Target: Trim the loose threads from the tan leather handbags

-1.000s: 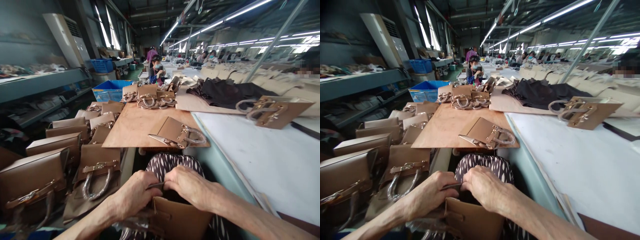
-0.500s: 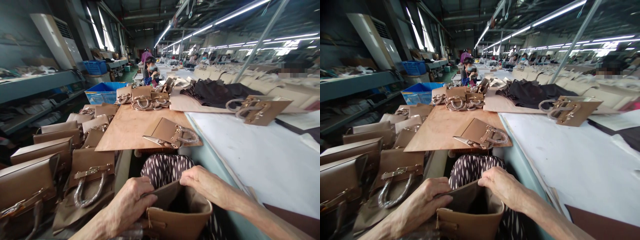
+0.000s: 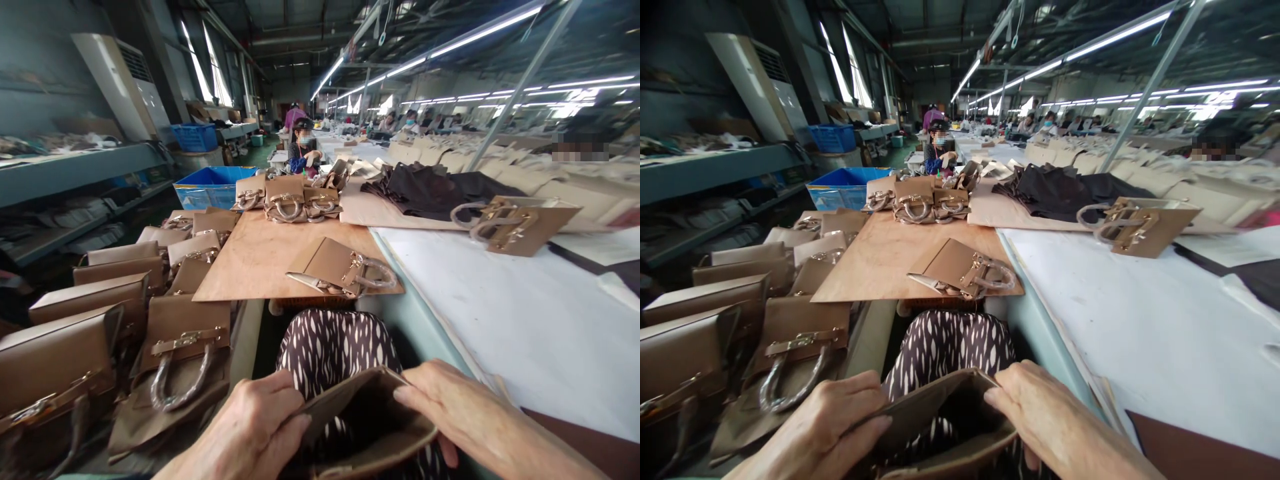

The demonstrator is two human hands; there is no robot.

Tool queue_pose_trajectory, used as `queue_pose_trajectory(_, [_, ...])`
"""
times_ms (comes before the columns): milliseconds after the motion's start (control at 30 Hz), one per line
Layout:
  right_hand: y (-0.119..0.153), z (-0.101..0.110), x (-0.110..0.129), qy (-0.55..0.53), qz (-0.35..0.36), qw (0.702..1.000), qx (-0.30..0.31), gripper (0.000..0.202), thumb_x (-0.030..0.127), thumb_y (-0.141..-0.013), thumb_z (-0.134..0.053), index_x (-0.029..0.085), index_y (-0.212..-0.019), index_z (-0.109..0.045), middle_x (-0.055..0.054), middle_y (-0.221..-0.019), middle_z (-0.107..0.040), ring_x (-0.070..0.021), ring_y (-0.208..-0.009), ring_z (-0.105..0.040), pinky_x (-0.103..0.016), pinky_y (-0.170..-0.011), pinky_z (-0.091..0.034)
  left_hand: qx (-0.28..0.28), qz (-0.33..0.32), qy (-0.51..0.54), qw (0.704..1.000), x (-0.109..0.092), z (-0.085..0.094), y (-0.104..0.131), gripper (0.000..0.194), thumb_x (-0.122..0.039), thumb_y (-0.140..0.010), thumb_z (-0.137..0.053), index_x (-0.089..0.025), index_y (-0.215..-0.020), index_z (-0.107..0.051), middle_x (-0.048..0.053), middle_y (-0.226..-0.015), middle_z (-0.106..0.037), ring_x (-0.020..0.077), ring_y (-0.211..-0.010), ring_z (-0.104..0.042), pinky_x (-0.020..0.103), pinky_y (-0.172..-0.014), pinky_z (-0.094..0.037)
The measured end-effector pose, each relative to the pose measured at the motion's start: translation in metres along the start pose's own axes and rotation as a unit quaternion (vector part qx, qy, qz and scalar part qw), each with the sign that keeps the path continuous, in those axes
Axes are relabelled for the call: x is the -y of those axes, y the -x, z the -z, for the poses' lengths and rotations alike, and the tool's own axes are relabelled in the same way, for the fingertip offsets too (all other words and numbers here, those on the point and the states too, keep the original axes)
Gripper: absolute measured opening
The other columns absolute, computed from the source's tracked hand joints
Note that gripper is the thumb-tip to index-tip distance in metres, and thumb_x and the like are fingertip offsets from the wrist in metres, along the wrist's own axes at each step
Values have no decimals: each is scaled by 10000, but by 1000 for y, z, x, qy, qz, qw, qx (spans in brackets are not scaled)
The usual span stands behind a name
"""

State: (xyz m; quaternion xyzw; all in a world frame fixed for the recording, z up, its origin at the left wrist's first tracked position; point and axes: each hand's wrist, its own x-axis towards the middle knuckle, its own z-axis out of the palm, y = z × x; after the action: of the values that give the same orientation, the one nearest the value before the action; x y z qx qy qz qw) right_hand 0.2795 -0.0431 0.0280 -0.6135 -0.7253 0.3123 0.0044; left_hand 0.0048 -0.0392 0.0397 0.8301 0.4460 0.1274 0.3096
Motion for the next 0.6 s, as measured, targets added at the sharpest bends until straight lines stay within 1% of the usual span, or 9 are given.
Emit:
queue_pose_trajectory(100, [-6,3,3,22,12,999,-39,361,468,-905,-320,231,-709,-509,-10,-759,-602,-167,-693,-576,-262,-621,-386,-7,-20,-42,999,-5,7,2,301,-243,-900,-338,-211,-807,-622,40,-797,-588,135,-667,-530,227,-623,-433])
queue_pose_trajectory(200, [-16,6,8,4,10,999,-41,349,421,-906,-329,234,-719,-558,0,-745,-627,-177,-689,-589,-249,-584,-395,-2,-45,-116,992,-9,13,1,317,-220,-902,-307,-202,-835,-616,55,-829,-596,152,-669,-532,260,-619,-422])
queue_pose_trajectory(267, [-23,8,12,-39,16,999,-31,290,397,-884,-387,240,-758,-596,12,-764,-651,-189,-734,-603,-241,-634,-429,21,-65,-174,982,-15,18,-3,306,-173,-889,-313,-192,-805,-607,56,-820,-597,162,-667,-525,276,-588,-399])
queue_pose_trajectory(333, [-30,7,14,-96,31,995,-19,155,344,-809,-517,245,-855,-627,14,-853,-679,-213,-822,-610,-255,-738,-453,50,-105,-229,966,-24,25,-8,264,-120,-855,-354,-179,-769,-596,50,-791,-597,170,-667,-511,284,-545,-368])
queue_pose_trajectory(400, [-37,4,14,-155,48,987,-6,219,274,-745,-576,239,-953,-636,-2,-949,-693,-240,-884,-611,-282,-797,-466,76,-135,-286,946,-35,31,-14,192,-78,-788,-427,-164,-732,-589,49,-748,-590,177,-647,-496,291,-499,-336])
queue_pose_trajectory(433, [-40,1,13,-180,56,982,-2,252,261,-742,-569,230,-984,-635,-14,-981,-694,-249,-899,-614,-295,-808,-472,86,-141,-312,936,-39,31,-18,153,-70,-743,-466,-157,-721,-591,55,-730,-585,182,-627,-490,298,-473,-318])
queue_pose_trajectory(500, [-46,-6,7,-219,64,973,-8,258,288,-784,-512,195,-988,-640,-44,-993,-698,-262,-914,-622,-312,-811,-484,94,-136,-348,923,-44,25,-24,148,-64,-666,-506,-144,-733,-611,81,-726,-584,198,-588,-489,314,-434,-291])
queue_pose_trajectory(533, [-49,-10,3,-233,62,970,-16,272,312,-801,-485,174,-974,-642,-59,-985,-700,-266,-921,-624,-315,-814,-487,84,-132,-352,923,-45,17,-26,183,-62,-648,-504,-136,-762,-626,98,-737,-588,211,-578,-497,323,-424,-287])
queue_pose_trajectory(600, [-52,-19,-5,-244,34,967,-62,314,351,-816,-438,141,-915,-648,-84,-930,-710,-271,-905,-637,-312,-780,-505,22,-124,-316,940,-43,-8,-30,294,-40,-676,-450,-123,-882,-642,134,-794,-605,249,-619,-535,340,-430,-315])
